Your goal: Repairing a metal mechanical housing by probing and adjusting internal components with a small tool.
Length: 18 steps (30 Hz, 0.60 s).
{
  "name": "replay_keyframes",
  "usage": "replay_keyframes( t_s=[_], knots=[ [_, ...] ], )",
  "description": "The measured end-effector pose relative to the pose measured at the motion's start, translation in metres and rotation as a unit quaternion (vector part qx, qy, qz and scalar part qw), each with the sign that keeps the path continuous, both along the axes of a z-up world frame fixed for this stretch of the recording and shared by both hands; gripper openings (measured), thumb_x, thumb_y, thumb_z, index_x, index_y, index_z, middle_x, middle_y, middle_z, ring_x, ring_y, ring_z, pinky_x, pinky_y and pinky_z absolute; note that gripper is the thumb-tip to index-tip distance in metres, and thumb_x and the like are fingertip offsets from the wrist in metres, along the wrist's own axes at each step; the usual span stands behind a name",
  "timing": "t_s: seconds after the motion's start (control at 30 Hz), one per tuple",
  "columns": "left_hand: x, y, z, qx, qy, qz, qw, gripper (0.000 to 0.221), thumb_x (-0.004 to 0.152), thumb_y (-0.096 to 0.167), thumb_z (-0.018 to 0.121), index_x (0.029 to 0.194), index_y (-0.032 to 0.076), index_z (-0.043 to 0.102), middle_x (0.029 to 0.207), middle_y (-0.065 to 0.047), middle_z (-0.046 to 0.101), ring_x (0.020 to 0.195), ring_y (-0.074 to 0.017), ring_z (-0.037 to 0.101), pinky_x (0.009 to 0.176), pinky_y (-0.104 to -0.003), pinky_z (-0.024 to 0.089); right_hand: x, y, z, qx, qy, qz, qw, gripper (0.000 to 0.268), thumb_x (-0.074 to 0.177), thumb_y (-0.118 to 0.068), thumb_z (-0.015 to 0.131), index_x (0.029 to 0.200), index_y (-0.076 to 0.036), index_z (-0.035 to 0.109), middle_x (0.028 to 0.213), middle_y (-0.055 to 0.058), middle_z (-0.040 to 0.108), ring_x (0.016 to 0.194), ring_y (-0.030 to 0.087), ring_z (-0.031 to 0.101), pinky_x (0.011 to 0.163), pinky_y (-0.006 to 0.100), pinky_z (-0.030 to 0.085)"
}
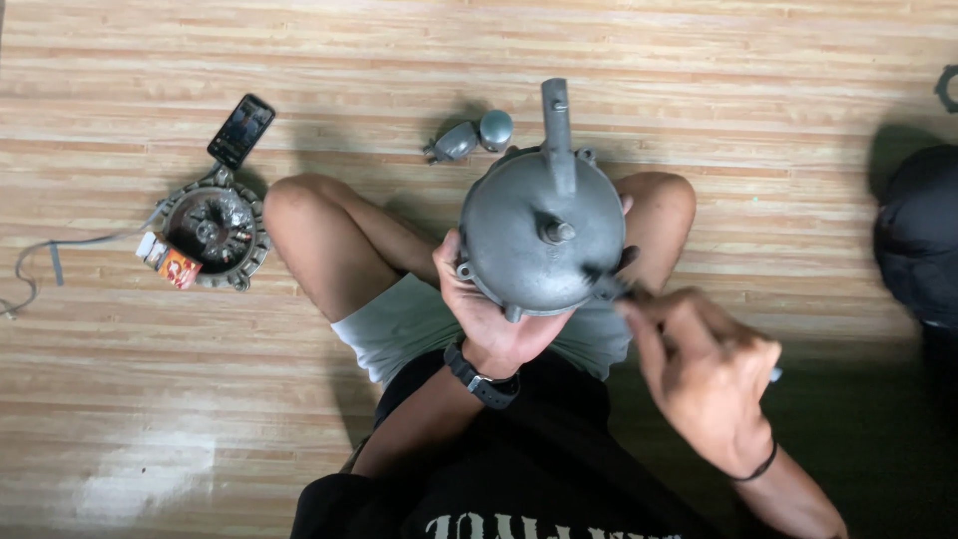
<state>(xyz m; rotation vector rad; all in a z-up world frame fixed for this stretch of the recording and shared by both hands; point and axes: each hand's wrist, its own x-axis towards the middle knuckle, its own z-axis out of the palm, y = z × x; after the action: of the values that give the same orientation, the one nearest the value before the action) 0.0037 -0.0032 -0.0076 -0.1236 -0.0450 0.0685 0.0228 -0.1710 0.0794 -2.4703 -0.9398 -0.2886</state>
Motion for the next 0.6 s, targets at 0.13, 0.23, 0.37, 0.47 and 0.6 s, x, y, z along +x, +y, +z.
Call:
replay_keyframes(
  t_s=[0.13,0.23,0.37,0.47,0.6],
  knots=[
    [0.002,0.001,0.014,-0.016,0.035,-0.019,0.999,0.089,0.081,0.062,0.057,0.156,0.020,0.035,0.160,-0.018,0.029,0.151,-0.0529,0.021,0.115,-0.080,0.020,-0.008,0.003,0.001,-0.045,-0.035,0.059,0.997,0.015,0.087,-0.007,0.081,0.097,-0.001,0.072,0.083,0.009,0.069,0.052,0.019,0.056,0.042,0.033,0.042],
    [0.001,0.002,0.013,-0.026,0.014,-0.024,0.999,0.085,0.087,0.060,0.057,0.155,0.015,0.037,0.159,-0.019,0.033,0.151,-0.0513,0.024,0.116,-0.079,0.023,-0.009,0.006,-0.003,-0.022,-0.008,0.080,0.996,0.014,0.087,-0.013,0.081,0.084,-0.006,0.069,0.077,0.001,0.067,0.050,0.015,0.057,0.043,0.032,0.044],
    [0.003,0.005,0.017,0.022,-0.013,0.005,1.000,0.076,0.090,0.059,0.057,0.152,0.018,0.043,0.159,-0.016,0.035,0.154,-0.0501,0.022,0.119,-0.077,0.019,-0.005,0.005,0.003,0.012,-0.017,0.035,0.999,0.016,0.086,-0.008,0.083,0.086,-0.002,0.068,0.080,0.006,0.071,0.047,0.018,0.056,0.044,0.033,0.043],
    [-0.002,0.003,0.015,0.020,-0.008,0.001,1.000,0.078,0.089,0.058,0.060,0.152,0.016,0.044,0.160,-0.016,0.037,0.154,-0.0439,0.025,0.123,-0.065,0.022,0.000,0.002,-0.002,0.024,-0.019,-0.002,1.000,0.015,0.087,-0.005,0.084,0.090,0.001,0.070,0.081,0.007,0.071,0.046,0.016,0.053,0.043,0.032,0.040],
    [-0.001,0.000,0.018,0.005,0.026,-0.025,0.999,0.092,0.082,0.062,0.054,0.158,0.016,0.031,0.158,-0.020,0.032,0.154,-0.0493,0.021,0.114,-0.076,0.024,-0.010,0.003,-0.005,0.008,-0.039,0.045,0.998,0.015,0.086,-0.008,0.083,0.086,-0.003,0.068,0.081,0.006,0.070,0.046,0.015,0.053,0.042,0.031,0.041]
  ],
)
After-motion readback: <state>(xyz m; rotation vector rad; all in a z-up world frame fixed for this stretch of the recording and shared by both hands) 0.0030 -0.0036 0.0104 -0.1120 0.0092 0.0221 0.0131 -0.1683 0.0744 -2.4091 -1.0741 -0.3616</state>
